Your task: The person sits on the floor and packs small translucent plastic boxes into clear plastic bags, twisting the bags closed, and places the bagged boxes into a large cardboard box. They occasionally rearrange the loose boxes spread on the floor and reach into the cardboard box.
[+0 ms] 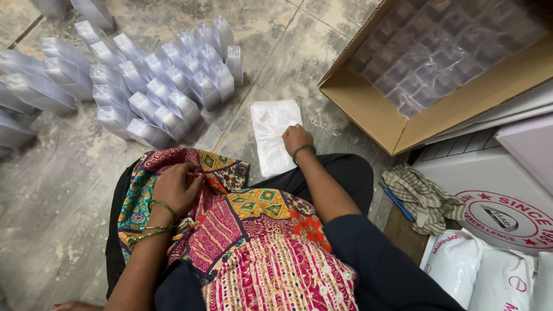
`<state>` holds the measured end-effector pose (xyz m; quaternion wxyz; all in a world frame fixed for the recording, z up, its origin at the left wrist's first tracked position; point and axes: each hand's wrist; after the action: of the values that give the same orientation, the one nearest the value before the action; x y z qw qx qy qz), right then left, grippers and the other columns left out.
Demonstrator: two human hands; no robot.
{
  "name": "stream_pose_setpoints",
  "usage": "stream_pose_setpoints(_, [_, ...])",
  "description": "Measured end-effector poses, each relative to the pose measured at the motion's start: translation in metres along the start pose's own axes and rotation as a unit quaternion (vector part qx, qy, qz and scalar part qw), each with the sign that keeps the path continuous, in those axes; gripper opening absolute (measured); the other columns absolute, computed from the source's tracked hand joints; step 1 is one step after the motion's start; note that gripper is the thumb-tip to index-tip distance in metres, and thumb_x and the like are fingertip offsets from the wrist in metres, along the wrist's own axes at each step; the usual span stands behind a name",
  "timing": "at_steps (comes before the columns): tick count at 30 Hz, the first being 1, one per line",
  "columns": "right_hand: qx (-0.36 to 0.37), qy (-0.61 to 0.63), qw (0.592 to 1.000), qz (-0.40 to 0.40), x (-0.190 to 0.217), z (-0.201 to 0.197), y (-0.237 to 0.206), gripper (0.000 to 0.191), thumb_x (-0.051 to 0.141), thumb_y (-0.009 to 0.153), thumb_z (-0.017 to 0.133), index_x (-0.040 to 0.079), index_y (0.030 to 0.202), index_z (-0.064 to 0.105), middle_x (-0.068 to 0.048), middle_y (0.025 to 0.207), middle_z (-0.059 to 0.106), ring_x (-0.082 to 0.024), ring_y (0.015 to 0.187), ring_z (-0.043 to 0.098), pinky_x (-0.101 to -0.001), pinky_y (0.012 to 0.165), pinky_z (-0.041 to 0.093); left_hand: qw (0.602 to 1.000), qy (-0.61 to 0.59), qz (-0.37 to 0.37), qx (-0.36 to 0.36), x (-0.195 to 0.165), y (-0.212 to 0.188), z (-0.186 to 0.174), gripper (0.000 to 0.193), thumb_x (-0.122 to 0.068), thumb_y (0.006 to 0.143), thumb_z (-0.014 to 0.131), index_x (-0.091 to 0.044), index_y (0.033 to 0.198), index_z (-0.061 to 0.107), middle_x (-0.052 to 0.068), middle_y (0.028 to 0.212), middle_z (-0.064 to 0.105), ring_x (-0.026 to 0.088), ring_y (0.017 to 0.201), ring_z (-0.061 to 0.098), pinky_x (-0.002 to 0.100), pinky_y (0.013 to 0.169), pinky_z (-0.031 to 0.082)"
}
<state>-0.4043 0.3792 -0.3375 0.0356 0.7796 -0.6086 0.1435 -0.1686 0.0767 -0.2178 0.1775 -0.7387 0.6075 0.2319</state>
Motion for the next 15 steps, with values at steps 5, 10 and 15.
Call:
stream_pose_setpoints(5, [-0.052, 0.130, 0.990, -0.032, -0.019, -0.030, -0.023, 0.013, 0.027, 0.091, 0.070, 0.014, 0.091, 0.072, -0.011, 0.103, 0.068, -0.030, 0.091, 0.069, -0.0438, 0.081, 0.055, 1.000, 0.003, 0.008, 0.001, -0.004, 0.000, -0.002, 0.034, -0.032, 0.087, 0.071, -0.006, 0.108, 0.071, 0.015, 0.101, 0.071, 0.036, 0.097, 0.067, 0.047, 0.087, 0.052])
stream_pose_setpoints(10, [-0.075, 0.160, 0.983, -0.056, -0.019, -0.048, -0.037, 0.010, 0.024, 0.091, 0.069, 0.014, 0.090, 0.069, -0.009, 0.098, 0.067, -0.028, 0.088, 0.069, -0.0420, 0.078, 0.055, 0.997, -0.035, -0.009, 0.064, -0.022, 0.018, 0.008, 0.041, -0.032, 0.086, 0.073, -0.006, 0.117, 0.068, 0.016, 0.111, 0.070, 0.035, 0.105, 0.066, 0.045, 0.093, 0.052])
stream_pose_setpoints(15, [-0.063, 0.151, 0.969, -0.185, -0.005, -0.044, -0.057, 0.009, 0.021, 0.093, 0.069, 0.013, 0.093, 0.067, -0.012, 0.097, 0.064, -0.032, 0.087, 0.066, -0.0441, 0.076, 0.053, 0.974, -0.051, 0.218, 0.046, -0.074, 0.069, 0.065, 0.075, -0.035, 0.075, 0.082, -0.007, 0.138, 0.054, 0.016, 0.142, 0.057, 0.034, 0.133, 0.052, 0.043, 0.113, 0.040])
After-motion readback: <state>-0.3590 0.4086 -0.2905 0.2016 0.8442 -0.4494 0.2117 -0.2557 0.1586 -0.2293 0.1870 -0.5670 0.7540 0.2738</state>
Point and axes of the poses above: each hand's wrist, its own y-axis towards the middle knuckle, its own z-axis out of the palm, x = y × z
